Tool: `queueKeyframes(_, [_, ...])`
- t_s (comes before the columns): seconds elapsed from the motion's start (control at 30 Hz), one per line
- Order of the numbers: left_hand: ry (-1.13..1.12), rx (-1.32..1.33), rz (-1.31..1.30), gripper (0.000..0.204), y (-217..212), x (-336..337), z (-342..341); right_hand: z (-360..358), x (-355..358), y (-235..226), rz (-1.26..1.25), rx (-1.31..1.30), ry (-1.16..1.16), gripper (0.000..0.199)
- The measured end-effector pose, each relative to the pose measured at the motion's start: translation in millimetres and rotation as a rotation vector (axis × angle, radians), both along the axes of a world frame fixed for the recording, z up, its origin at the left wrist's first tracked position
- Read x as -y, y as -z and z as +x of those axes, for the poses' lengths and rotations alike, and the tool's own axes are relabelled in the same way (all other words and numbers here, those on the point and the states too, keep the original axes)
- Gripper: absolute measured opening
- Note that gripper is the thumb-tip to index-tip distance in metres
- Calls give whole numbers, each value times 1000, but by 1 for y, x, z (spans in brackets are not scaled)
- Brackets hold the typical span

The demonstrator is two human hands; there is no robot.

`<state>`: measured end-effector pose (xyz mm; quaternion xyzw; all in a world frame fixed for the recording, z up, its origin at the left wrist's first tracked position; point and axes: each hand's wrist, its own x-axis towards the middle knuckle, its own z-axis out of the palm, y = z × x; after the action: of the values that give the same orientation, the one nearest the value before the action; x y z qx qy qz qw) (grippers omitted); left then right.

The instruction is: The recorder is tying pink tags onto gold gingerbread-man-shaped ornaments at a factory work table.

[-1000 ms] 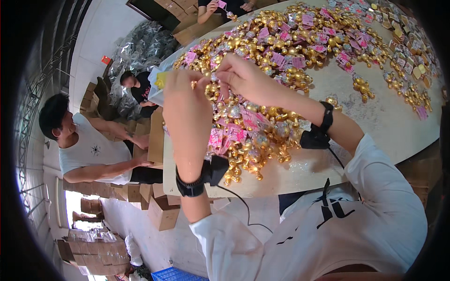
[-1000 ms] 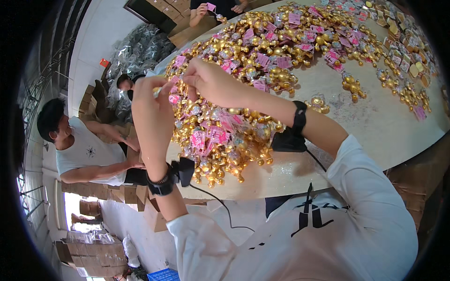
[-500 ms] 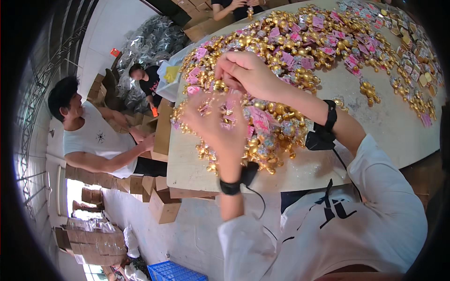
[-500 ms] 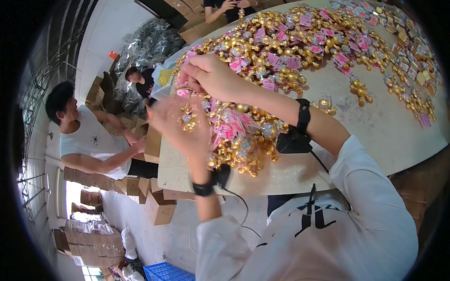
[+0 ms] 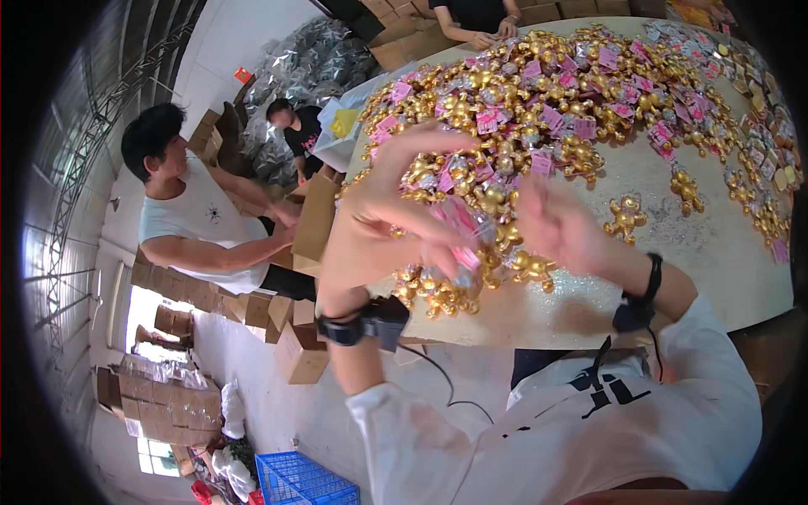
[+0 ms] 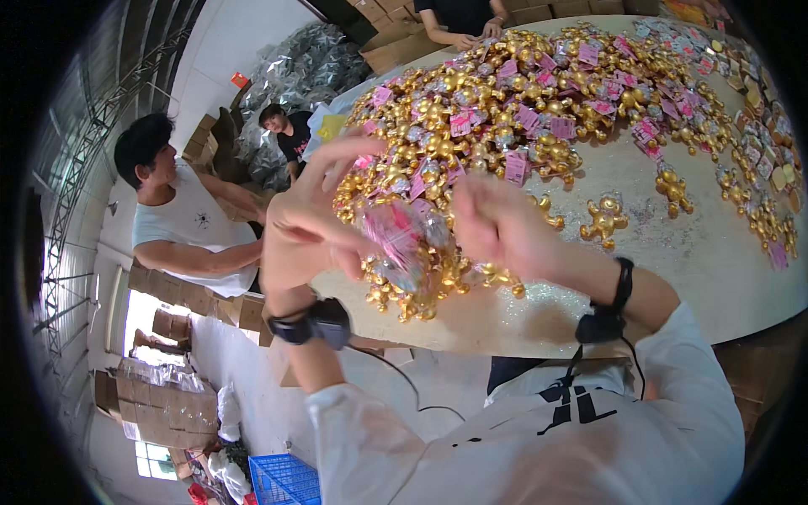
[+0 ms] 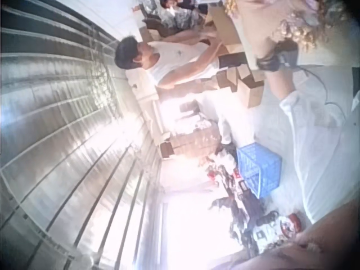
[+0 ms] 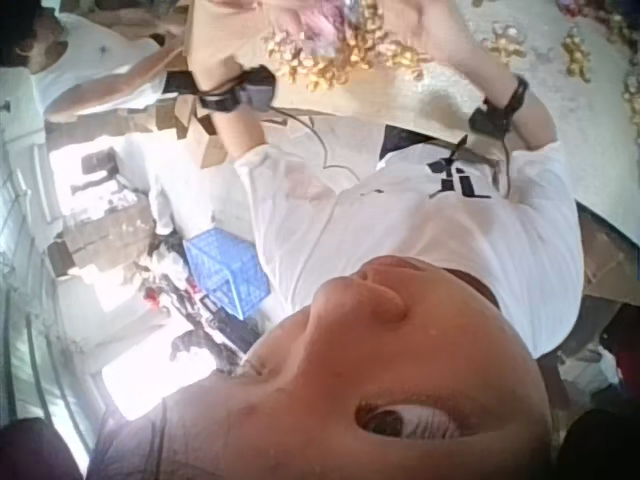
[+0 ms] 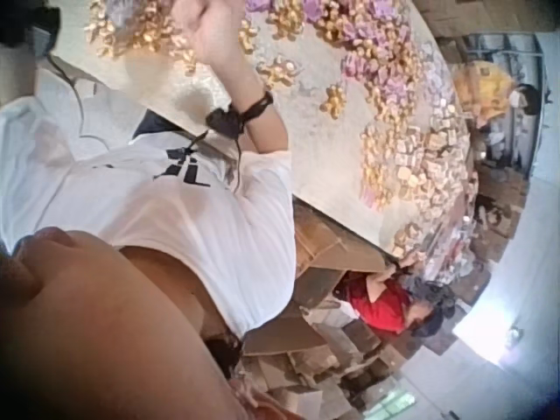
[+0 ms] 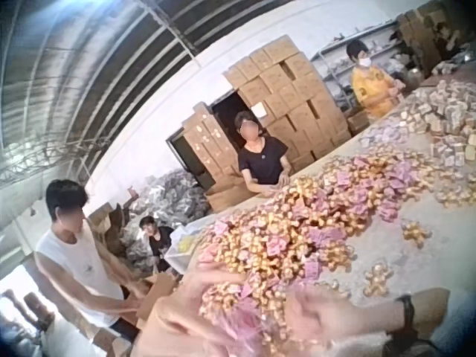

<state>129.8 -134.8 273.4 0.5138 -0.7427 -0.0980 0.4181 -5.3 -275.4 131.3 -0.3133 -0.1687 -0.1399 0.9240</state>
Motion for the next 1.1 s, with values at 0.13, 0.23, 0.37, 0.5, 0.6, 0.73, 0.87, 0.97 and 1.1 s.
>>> queueKeyframes(0.13, [-472,914,281,20,-37,-30,-47,12,7,-47,-59,276,176,16])
queueKeyframes(0.23, [-823,1178,171,18,-44,-54,-78,7,-26,-61,-554,720,761,14])
queueKeyframes(0.37, [-1100,1112,62,13,-35,-87,-120,-4,-44,-65,-490,747,747,28])
queueKeyframes(0.5, [-693,1140,-54,12,-17,-118,-135,-25,-46,-58,-570,597,492,25])
queueKeyframes(0.6, [-55,849,160,19,-6,-126,-131,-43,-61,-50,-579,612,191,25])
queueKeyframes(0.73, [-820,1160,168,33,-2,-133,-143,-59,-76,-49,-764,937,339,11])
queueKeyframes(0.87, [-938,1388,-632,43,15,-127,-135,-65,-85,-52,-581,1128,566,21])
queueKeyframes(0.97, [-843,1049,-1108,45,52,-104,-126,-51,-102,-44,-564,742,-3,27])
queueKeyframes(1.1, [-699,469,-1165,41,97,-81,-119,-49,-125,-17,-429,237,-94,33])
